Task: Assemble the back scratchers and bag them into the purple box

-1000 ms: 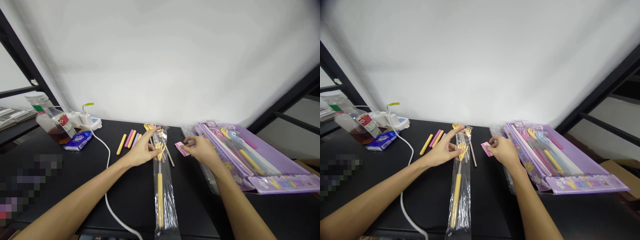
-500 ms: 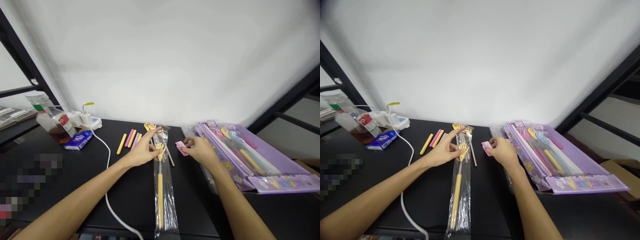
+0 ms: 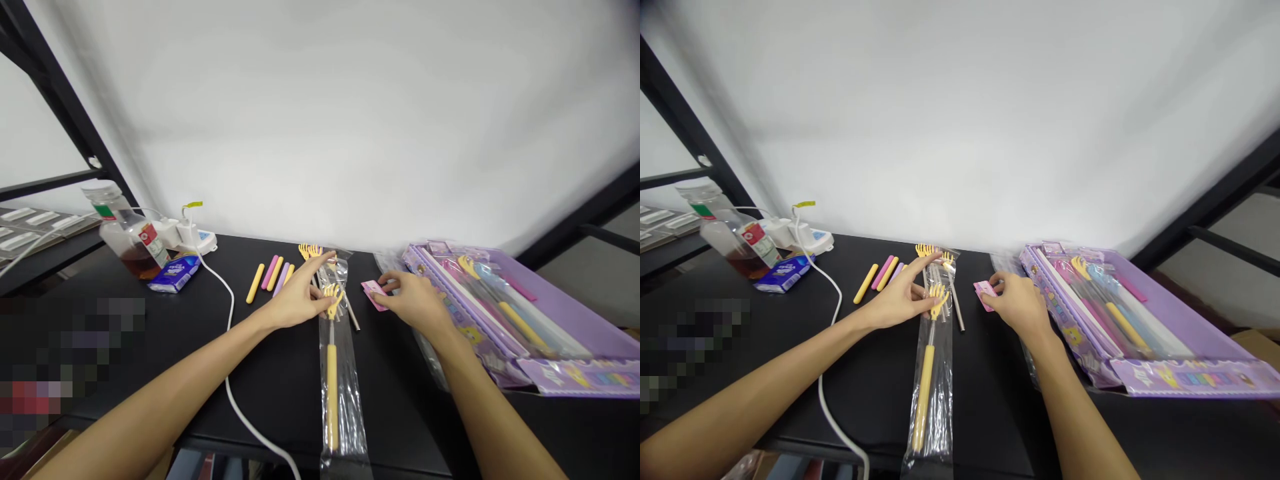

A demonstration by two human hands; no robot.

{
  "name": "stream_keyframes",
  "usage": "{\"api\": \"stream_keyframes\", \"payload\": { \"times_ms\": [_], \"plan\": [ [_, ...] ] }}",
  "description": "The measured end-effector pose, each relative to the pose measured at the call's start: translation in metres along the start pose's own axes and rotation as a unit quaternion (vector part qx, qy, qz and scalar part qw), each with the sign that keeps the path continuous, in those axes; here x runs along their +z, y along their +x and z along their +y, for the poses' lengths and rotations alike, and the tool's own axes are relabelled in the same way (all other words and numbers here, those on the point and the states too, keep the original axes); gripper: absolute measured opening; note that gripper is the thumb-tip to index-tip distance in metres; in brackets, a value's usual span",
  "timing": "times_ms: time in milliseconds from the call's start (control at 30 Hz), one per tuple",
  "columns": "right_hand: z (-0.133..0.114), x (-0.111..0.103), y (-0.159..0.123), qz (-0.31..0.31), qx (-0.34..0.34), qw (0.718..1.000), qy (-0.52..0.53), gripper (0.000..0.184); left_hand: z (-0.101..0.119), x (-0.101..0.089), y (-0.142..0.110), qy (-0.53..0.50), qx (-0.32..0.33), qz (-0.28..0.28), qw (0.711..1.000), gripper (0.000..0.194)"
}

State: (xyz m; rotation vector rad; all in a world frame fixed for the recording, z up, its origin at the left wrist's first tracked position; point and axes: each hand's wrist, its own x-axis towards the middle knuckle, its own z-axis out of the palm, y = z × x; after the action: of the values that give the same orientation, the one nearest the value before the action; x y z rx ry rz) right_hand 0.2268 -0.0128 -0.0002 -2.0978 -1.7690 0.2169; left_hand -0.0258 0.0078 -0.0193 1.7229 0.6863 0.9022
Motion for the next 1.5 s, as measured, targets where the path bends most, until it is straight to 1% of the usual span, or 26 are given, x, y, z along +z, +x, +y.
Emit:
{"api": "stream_keyframes", "payload": {
  "times_ms": [100,200,300,367,433,500,600,667,767,833,933,1033,1100,1167,1367,1500],
  "plan": [
    [0.0,-0.001,-0.001,0.021,-0.006,1.0,-0.008,0.023,0.001,0.0,0.0,-0.001,-0.002,0.0,1.0,0.085],
    [-0.001,-0.001,-0.001,0.068,-0.009,0.998,-0.009,0.024,0.002,0.0,0.001,0.004,0.002,0.002,1.0,0.085],
    [0.0,-0.001,0.0,0.112,-0.022,0.993,0.026,0.024,0.001,-0.001,0.002,0.009,0.007,0.006,1.0,0.086],
    [0.0,-0.001,0.001,0.125,-0.041,0.989,0.068,0.027,0.0,0.0,0.002,0.007,0.009,0.005,1.0,0.087],
    [0.0,0.0,0.002,0.123,-0.05,0.984,0.122,0.027,-0.001,0.0,0.002,0.005,0.01,0.002,1.0,0.086],
    [-0.002,0.001,0.002,0.106,-0.051,0.974,0.192,0.026,-0.002,0.0,0.002,0.006,0.011,0.001,1.0,0.084],
    [-0.006,0.002,0.001,0.098,-0.057,0.949,0.295,0.034,-0.002,0.001,0.002,-0.001,0.01,-0.002,1.0,0.083],
    [-0.009,0.003,0.0,0.1,-0.062,0.931,0.346,0.039,-0.002,0.001,0.002,-0.009,0.01,-0.005,1.0,0.084],
    [-0.015,0.005,-0.003,0.098,-0.09,0.91,0.392,0.034,-0.001,0.002,0.002,-0.008,0.011,-0.005,1.0,0.089],
    [-0.021,0.008,-0.007,0.108,-0.146,0.904,0.388,0.029,0.001,0.002,0.002,-0.001,0.011,-0.005,1.0,0.093],
    [-0.031,0.013,-0.014,0.138,-0.241,0.904,0.326,0.022,0.005,0.003,0.0,-0.005,0.007,-0.016,1.0,0.097],
    [-0.037,0.018,-0.017,0.166,-0.299,0.903,0.259,0.02,0.01,0.006,-0.001,-0.022,-0.012,-0.037,0.999,0.099],
    [-0.039,0.018,-0.015,0.177,-0.309,0.901,0.246,0.017,0.011,0.007,-0.002,-0.032,-0.021,-0.05,0.998,0.101],
    [-0.04,0.017,-0.01,0.184,-0.305,0.901,0.247,0.014,0.011,0.007,-0.003,-0.041,-0.022,-0.056,0.997,0.103],
    [-0.044,0.005,0.008,0.184,-0.306,0.905,0.23,0.012,0.011,0.002,-0.004,-0.047,0.006,-0.036,0.998,0.103],
    [-0.046,0.005,0.013,0.194,-0.285,0.908,0.237,0.011,0.013,0.001,-0.004,-0.05,0.012,-0.04,0.998,0.105]
  ]
}}
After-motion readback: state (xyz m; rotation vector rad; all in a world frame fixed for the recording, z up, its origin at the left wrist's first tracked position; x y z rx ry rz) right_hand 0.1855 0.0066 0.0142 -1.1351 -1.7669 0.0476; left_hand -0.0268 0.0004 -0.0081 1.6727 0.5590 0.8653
